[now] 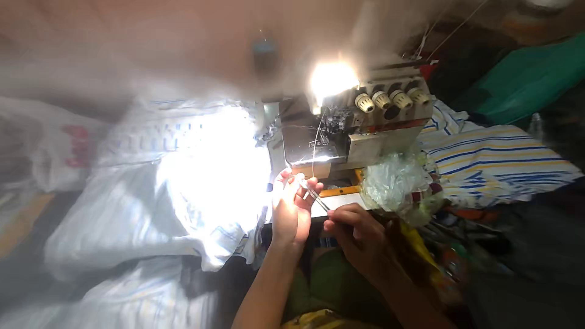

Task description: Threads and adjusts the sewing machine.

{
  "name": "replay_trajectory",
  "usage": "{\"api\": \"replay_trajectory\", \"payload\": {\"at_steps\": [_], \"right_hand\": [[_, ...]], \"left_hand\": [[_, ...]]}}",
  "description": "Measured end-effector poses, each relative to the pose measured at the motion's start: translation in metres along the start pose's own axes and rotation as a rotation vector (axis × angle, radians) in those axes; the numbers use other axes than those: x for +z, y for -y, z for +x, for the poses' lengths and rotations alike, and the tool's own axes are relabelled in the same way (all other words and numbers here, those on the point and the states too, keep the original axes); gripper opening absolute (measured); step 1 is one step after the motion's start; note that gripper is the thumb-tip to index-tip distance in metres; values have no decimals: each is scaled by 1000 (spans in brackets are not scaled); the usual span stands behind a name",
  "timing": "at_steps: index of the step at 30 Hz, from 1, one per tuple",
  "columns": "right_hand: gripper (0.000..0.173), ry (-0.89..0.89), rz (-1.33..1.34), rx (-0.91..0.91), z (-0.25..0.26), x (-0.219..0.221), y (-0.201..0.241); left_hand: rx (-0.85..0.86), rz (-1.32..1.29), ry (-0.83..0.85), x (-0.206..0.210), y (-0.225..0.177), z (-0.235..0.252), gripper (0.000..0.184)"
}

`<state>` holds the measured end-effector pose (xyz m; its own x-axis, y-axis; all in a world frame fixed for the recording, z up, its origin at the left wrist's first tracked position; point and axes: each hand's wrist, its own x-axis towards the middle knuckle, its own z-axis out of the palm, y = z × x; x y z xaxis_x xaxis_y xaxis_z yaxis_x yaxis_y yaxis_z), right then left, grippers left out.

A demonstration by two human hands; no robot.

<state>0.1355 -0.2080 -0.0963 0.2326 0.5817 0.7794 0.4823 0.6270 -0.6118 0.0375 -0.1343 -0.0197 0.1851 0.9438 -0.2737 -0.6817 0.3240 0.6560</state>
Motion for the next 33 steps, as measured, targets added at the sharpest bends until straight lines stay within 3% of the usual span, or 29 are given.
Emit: {"api": "replay_trajectory", "payload": {"at_steps": [4, 8, 11, 13, 20, 27, 33], "right_hand": [[26, 94, -26, -118, -9, 11, -5], [58, 282, 132, 2, -20, 8, 2], [41, 282, 290, 179, -24, 8, 5], [29, 247, 270, 261, -21, 8, 9], [26, 71, 296, 394, -14, -15, 16], [24, 52, 102, 356, -8, -23, 30], [26, 75, -7, 292, -6, -20, 28]], "left_hand": [[53, -131, -74, 0, 4, 3, 21], [215, -94, -87, -3, 6, 2, 21], [377, 30, 16, -7, 14, -3, 19], [383, 150, 107, -11, 17, -10, 23], [423, 225, 164, -21, 7, -16, 42], [449, 280, 226, -28, 12, -19, 53], [421, 313, 233, -27, 8, -14, 51]]}}
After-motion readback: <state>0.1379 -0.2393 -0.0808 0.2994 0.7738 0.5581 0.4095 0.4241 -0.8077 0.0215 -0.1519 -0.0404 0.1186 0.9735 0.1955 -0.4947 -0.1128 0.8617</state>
